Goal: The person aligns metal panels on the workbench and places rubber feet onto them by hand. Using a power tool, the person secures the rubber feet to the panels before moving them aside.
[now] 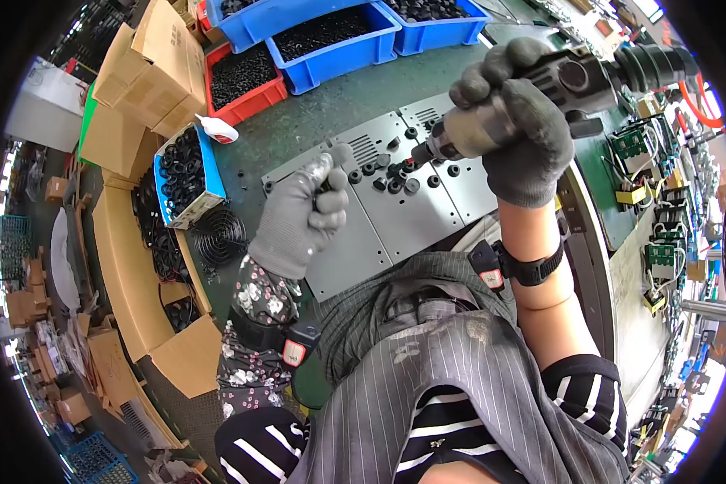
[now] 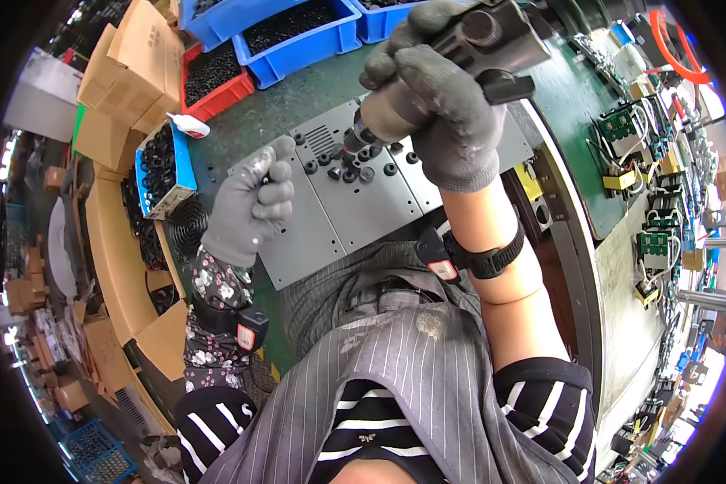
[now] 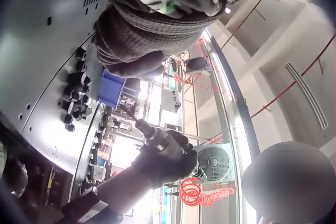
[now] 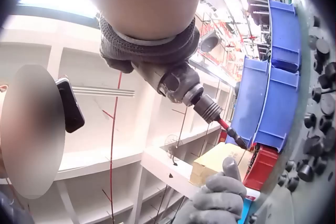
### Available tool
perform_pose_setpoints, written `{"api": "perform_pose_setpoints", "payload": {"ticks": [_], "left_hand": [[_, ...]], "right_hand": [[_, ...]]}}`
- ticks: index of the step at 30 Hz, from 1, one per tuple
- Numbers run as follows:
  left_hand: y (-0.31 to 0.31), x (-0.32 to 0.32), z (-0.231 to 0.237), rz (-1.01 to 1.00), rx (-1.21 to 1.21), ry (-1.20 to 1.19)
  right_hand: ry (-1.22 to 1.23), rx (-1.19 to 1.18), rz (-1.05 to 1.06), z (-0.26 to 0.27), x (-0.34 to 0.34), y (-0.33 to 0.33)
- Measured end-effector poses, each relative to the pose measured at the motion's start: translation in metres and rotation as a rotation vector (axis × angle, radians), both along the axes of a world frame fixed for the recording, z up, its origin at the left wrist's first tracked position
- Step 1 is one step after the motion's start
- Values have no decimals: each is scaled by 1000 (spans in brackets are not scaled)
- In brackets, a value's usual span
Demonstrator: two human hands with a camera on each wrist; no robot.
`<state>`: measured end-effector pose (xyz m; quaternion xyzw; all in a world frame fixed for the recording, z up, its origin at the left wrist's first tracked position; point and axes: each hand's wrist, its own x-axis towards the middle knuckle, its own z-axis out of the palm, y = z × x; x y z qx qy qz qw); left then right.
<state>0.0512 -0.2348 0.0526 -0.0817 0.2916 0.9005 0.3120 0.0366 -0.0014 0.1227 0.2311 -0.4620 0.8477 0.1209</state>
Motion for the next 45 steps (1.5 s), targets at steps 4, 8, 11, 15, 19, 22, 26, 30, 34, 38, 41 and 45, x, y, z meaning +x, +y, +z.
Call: {"api": "perform_pose_setpoints", "payload": {"ticks": [4,8,11,15,19,22,26,30,34,38,41,45], "left_hand": [[20,17,-5,31,-67,-118],[28,25,-14,9,-82,-118],[34,30,-18,-1,-88,-62],[41,36,-17,3,-105,-43],[45,42,-16,3,-205,-8],[49,46,-17,-26,-226,166],[49,45,-15,-150,-18,165],[50,45,-21,-174,97,67],[56,49,-8,-110,37,-9],[56,46,-14,-128,57,-65],[53,43,-22,-266,70,47],[60,40,12,-245,-377,53]], "right_hand": [[-13,-96,-9,-5,12,14],[18,-131,-26,-12,16,27],[-5,-161,-26,-12,23,30],[-56,-232,-28,-11,33,28],[-127,-261,-42,-8,41,25],[-104,-306,-1,-7,42,22],[-52,-300,-7,-8,44,17],[-47,-315,23,-2,44,10],[-40,-305,31,-4,45,8],[107,-276,140,-14,37,14],[79,-260,161,-13,38,15],[42,-414,238,-18,26,30]]}}
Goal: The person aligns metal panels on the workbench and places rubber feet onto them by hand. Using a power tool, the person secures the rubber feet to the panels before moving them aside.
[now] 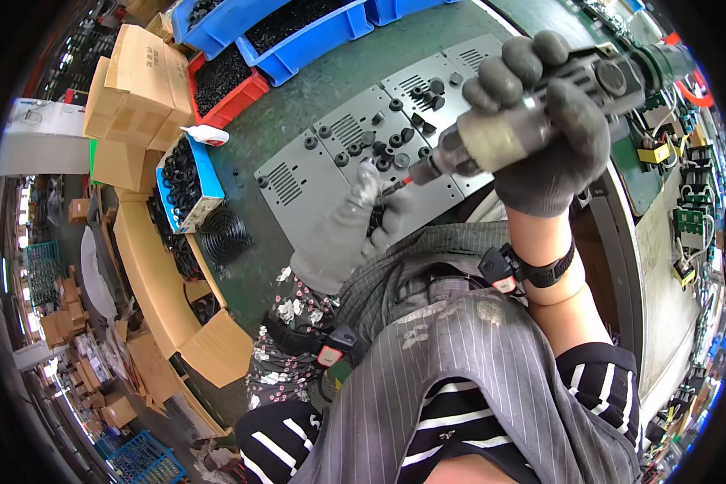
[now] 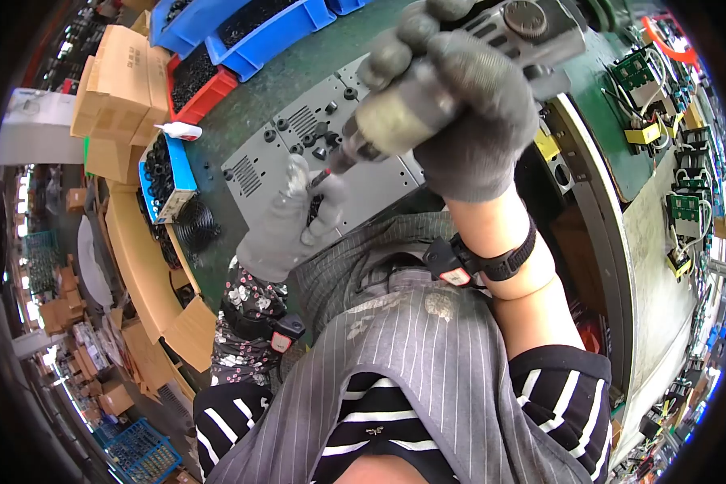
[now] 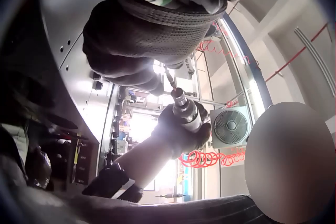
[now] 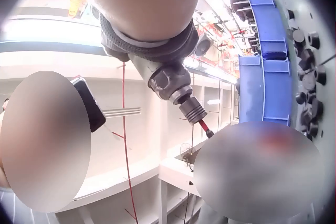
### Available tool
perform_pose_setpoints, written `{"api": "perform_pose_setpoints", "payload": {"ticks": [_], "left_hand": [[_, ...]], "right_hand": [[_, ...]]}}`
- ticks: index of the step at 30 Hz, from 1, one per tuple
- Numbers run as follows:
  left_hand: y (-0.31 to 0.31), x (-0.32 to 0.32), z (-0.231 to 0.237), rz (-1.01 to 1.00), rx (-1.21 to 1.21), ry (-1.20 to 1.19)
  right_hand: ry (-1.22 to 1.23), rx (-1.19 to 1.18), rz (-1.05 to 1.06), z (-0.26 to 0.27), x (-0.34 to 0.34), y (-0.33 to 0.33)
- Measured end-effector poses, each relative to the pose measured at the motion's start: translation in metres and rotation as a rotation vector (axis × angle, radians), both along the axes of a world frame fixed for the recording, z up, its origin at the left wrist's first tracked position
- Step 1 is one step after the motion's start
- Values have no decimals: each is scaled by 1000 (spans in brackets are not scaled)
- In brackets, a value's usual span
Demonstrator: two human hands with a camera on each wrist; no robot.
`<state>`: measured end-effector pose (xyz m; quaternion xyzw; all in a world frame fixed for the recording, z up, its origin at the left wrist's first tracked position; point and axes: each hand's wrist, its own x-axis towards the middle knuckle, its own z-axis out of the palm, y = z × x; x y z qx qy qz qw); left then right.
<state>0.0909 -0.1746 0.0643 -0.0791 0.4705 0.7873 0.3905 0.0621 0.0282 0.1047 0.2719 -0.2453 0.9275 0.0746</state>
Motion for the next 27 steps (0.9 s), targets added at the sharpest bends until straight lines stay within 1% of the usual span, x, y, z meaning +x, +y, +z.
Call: {"api": "perform_pose_setpoints", "payload": {"ticks": [1,2,3,4,5,6,7,9,10,11,12,14,16,17,18,20,21,23,24,25,26,27], "left_hand": [[3,-2,10,22,-309,39],[3,-10,8,23,-303,48],[0,-24,4,52,-401,281],[-2,-39,-2,82,-496,514],[-3,-57,-12,107,-639,585],[0,-67,-10,107,-636,588],[4,-76,-6,46,-806,694],[13,-92,-2,-79,-1149,933],[17,-97,1,-77,-1147,938],[21,-101,5,-158,-1231,867],[24,-104,9,-240,-1311,792],[19,-113,-1,-200,-1292,773],[11,-125,-13,-150,-1436,946],[5,-127,-19,-117,-1393,918],[4,-125,-14,-113,-1391,916],[2,-119,-3,-56,-1207,758],[-1,-117,-4,-55,-1205,754],[-4,-113,-5,-75,-1019,727],[-5,-109,-3,-69,-1015,725],[-4,-103,0,-63,-851,668],[-3,-97,4,-58,-688,612],[2,-90,8,-36,-608,548]], "right_hand": [[-37,-19,-43,-1,-6,6],[-71,-34,-83,-3,-13,12],[-41,-58,-85,-9,-23,21],[-92,-37,-174,-10,-30,28],[-105,-21,-202,-13,-40,34],[-122,-7,-230,-12,-47,36],[-181,20,-311,-11,-50,35],[-192,64,-327,-9,-56,30],[-214,108,-342,-8,-58,27],[-280,144,-384,-6,-58,23],[-278,146,-387,-6,-60,22],[-281,233,-387,-8,-64,20],[-290,265,-398,-8,-67,17],[-280,281,-398,-8,-69,17],[-271,295,-398,-9,-72,16],[-271,280,-382,-9,-79,16],[-271,263,-367,-10,-82,16],[-274,249,-361,-11,-86,15],[-274,230,-358,-11,-88,15],[-260,164,-339,-12,-90,16],[-256,169,-337,-11,-91,18],[-235,110,-307,-10,-90,18]]}}
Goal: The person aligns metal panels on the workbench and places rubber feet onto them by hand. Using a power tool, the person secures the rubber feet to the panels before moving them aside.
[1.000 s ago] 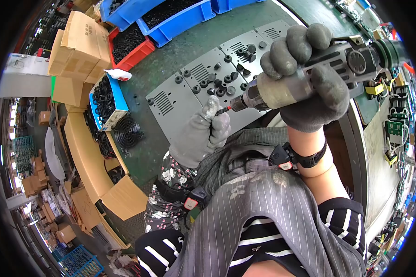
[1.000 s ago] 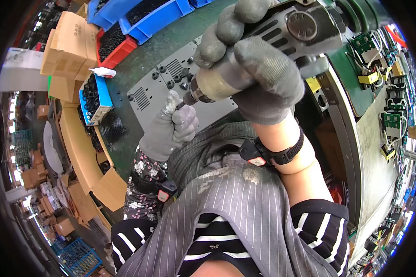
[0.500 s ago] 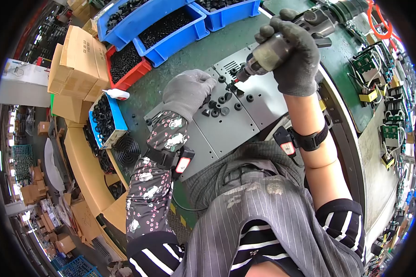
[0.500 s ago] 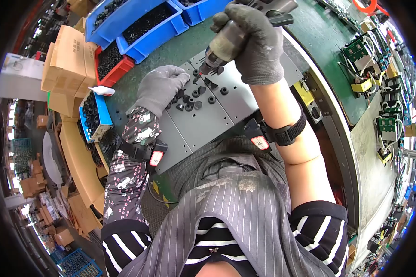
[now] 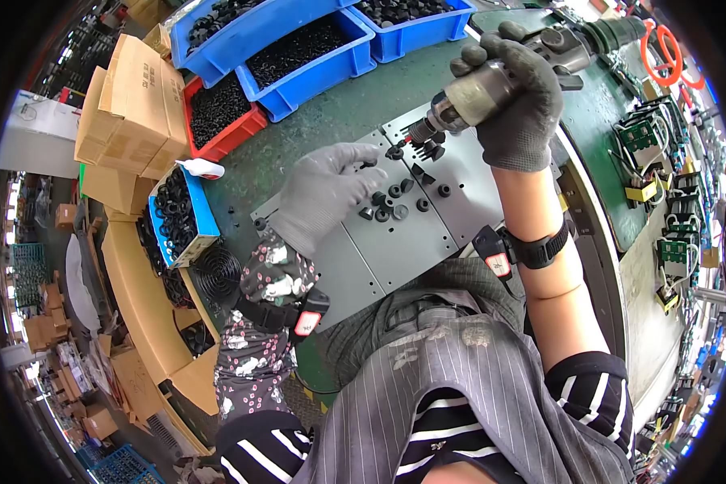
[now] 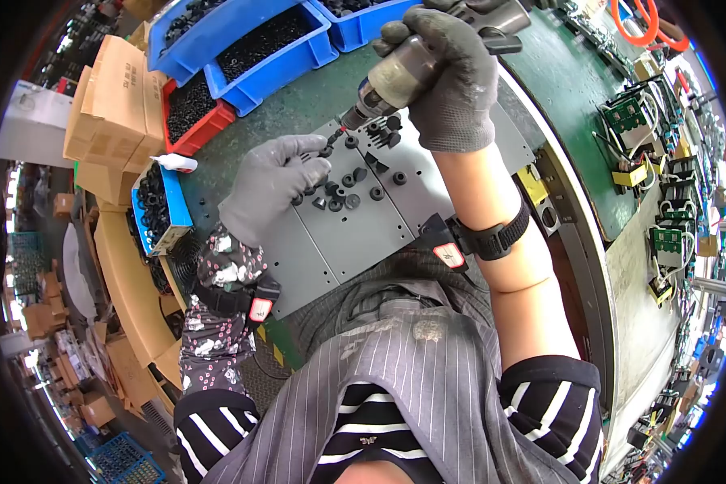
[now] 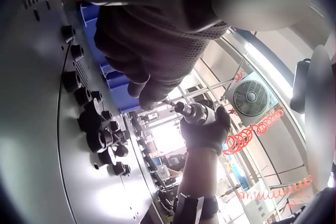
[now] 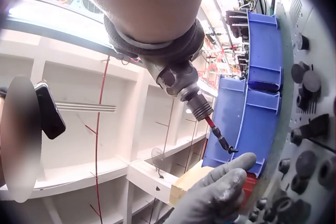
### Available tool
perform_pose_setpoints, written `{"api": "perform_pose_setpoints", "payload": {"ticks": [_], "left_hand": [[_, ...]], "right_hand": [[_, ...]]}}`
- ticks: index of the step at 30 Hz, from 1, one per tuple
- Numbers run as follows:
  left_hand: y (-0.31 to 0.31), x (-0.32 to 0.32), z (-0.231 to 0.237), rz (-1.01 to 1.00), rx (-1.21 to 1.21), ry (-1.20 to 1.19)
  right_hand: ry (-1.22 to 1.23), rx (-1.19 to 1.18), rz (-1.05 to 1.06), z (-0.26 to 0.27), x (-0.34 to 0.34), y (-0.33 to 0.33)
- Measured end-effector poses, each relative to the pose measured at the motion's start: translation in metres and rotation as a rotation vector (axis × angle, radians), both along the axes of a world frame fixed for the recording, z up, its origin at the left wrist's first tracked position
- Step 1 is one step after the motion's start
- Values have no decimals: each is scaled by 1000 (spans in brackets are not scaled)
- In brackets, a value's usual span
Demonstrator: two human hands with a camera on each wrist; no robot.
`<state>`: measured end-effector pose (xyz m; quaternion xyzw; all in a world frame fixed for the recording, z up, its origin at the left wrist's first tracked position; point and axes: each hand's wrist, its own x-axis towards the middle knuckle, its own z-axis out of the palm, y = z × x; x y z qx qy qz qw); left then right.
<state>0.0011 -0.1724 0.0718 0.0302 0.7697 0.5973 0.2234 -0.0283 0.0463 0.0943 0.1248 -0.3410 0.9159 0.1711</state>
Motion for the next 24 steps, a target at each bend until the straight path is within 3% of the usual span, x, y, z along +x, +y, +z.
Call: {"api": "perform_pose_setpoints", "payload": {"ticks": [7,9,13,21,23,24], "left_hand": [[11,18,1,76,265,-54],[10,17,-6,95,89,94],[9,22,-4,94,55,109],[8,28,-5,26,-207,592],[9,28,-1,29,-156,515],[9,27,1,38,-103,440]], "right_hand": [[29,-97,42,2,11,-5],[27,-65,24,4,13,-6],[86,-33,79,6,22,-10],[166,-4,87,12,33,-13],[183,-68,123,9,30,-8],[78,-115,51,8,28,-6]]}}
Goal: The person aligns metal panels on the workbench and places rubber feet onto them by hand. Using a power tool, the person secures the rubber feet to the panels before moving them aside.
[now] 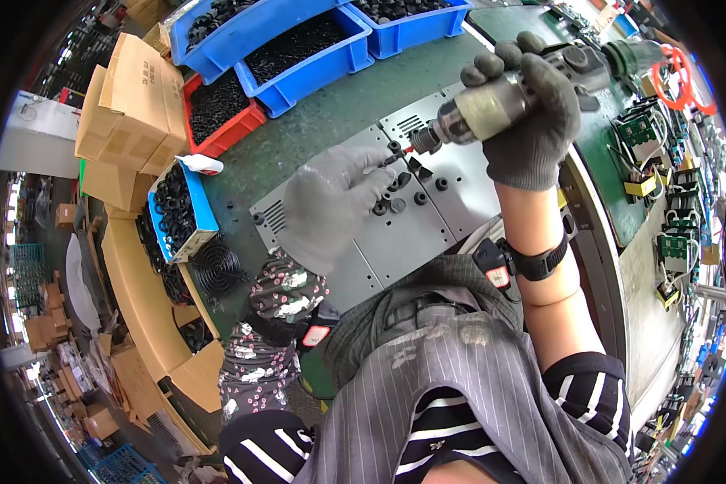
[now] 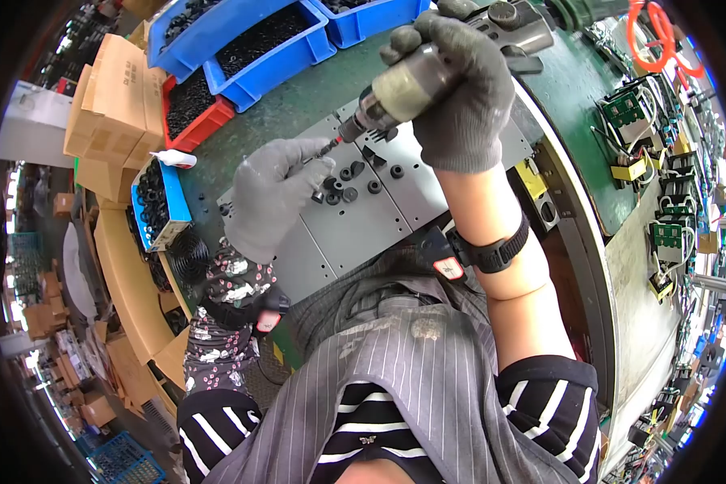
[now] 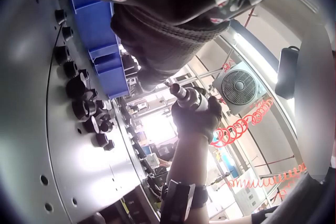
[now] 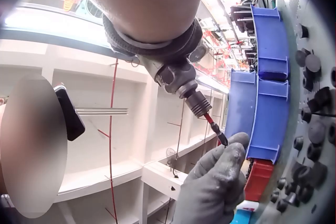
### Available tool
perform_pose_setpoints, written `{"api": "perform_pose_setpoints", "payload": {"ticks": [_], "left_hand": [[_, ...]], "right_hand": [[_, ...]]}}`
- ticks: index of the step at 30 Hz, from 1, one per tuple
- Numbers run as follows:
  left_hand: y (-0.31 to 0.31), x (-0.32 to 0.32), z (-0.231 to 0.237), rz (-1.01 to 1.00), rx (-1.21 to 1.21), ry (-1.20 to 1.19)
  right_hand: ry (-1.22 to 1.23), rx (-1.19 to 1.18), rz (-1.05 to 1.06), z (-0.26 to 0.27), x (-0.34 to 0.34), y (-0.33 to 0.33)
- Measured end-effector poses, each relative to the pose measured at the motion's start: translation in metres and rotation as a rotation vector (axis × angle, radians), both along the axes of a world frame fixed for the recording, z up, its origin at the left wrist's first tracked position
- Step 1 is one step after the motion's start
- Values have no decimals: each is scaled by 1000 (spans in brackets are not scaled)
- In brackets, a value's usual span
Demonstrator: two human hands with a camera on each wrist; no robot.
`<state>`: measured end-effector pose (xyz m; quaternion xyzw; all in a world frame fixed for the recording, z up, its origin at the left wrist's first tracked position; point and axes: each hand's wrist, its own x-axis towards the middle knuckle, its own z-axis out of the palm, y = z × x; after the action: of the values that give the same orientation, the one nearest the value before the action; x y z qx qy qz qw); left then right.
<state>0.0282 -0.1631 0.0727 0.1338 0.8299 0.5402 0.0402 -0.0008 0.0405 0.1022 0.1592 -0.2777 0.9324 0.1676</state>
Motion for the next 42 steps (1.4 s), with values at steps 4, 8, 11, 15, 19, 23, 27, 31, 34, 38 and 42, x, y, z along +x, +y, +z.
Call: {"api": "perform_pose_setpoints", "payload": {"ticks": [4,8,11,15,19,23,27,31,34,38,42], "left_hand": [[-13,-32,-4,63,-451,-24],[-15,-52,-17,21,-646,-21],[-9,-60,-22,-64,-689,-80],[-3,-67,-21,-48,-718,-11],[3,-69,-19,-70,-684,-18],[5,-72,-29,-76,-646,-34],[7,-70,-30,-57,-638,54],[7,-72,-38,-59,-659,126],[5,-77,-39,-43,-723,138],[8,-79,-34,-84,-747,129],[6,-75,-30,-53,-665,43]], "right_hand": [[-119,-85,-62,-13,-20,14],[-185,-24,-129,-24,-32,15],[-225,61,-164,-24,-36,11],[-220,153,-163,-27,-45,7],[-203,461,-340,-12,-47,-16],[-49,570,-174,-12,-56,-30],[-194,747,-73,-3,-57,-49],[-24,923,-75,-4,-67,-56],[-59,889,-53,-7,-71,-61],[-68,910,-88,-5,-73,-63],[-96,867,-60,-10,-70,-61]]}}
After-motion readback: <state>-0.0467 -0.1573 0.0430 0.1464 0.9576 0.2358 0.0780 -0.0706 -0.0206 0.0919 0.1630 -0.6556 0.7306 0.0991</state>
